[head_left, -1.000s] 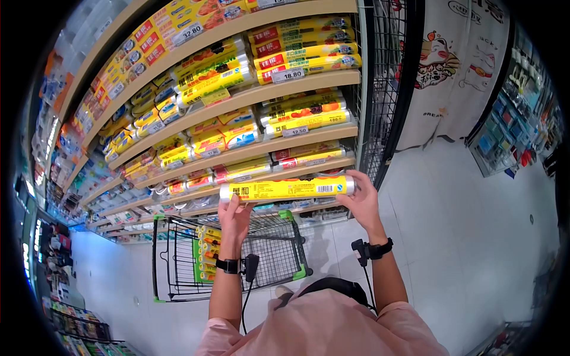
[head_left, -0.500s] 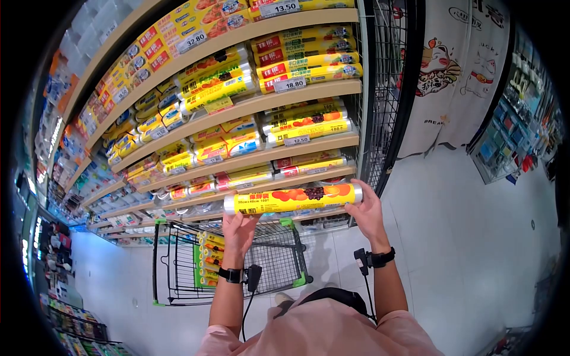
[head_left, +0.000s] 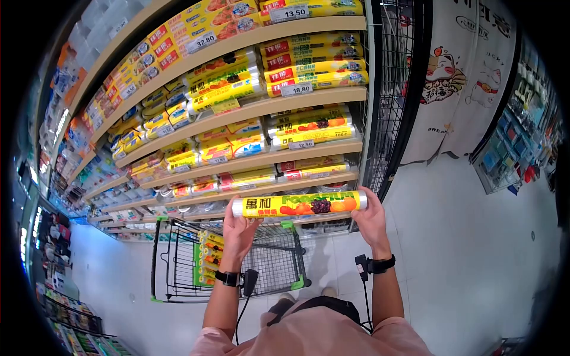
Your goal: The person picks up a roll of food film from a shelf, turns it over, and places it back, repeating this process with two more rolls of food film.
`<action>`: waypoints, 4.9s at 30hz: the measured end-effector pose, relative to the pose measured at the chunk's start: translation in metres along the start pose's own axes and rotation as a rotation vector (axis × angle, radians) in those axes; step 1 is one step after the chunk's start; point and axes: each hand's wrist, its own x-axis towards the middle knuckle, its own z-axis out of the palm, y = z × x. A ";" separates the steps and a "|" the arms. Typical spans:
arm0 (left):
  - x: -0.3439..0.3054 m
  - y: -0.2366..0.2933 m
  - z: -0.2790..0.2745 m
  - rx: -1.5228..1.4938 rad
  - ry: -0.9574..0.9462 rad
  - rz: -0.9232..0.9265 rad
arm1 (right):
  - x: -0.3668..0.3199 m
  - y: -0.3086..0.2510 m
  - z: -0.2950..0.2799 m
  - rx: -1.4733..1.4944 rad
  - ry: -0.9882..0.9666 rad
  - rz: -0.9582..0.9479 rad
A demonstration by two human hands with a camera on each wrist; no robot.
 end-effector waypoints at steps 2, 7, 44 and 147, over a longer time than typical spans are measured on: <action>0.000 -0.001 -0.007 0.011 -0.008 -0.012 | -0.001 0.003 0.000 -0.023 0.019 0.025; 0.000 0.002 -0.016 0.021 0.037 -0.079 | -0.006 0.003 0.010 -0.042 0.079 0.018; 0.089 -0.014 -0.045 0.753 0.138 0.222 | 0.053 0.011 0.028 -0.517 0.374 -0.174; -0.012 -0.033 -0.205 0.762 0.327 0.029 | -0.048 0.188 0.013 -0.741 0.081 0.280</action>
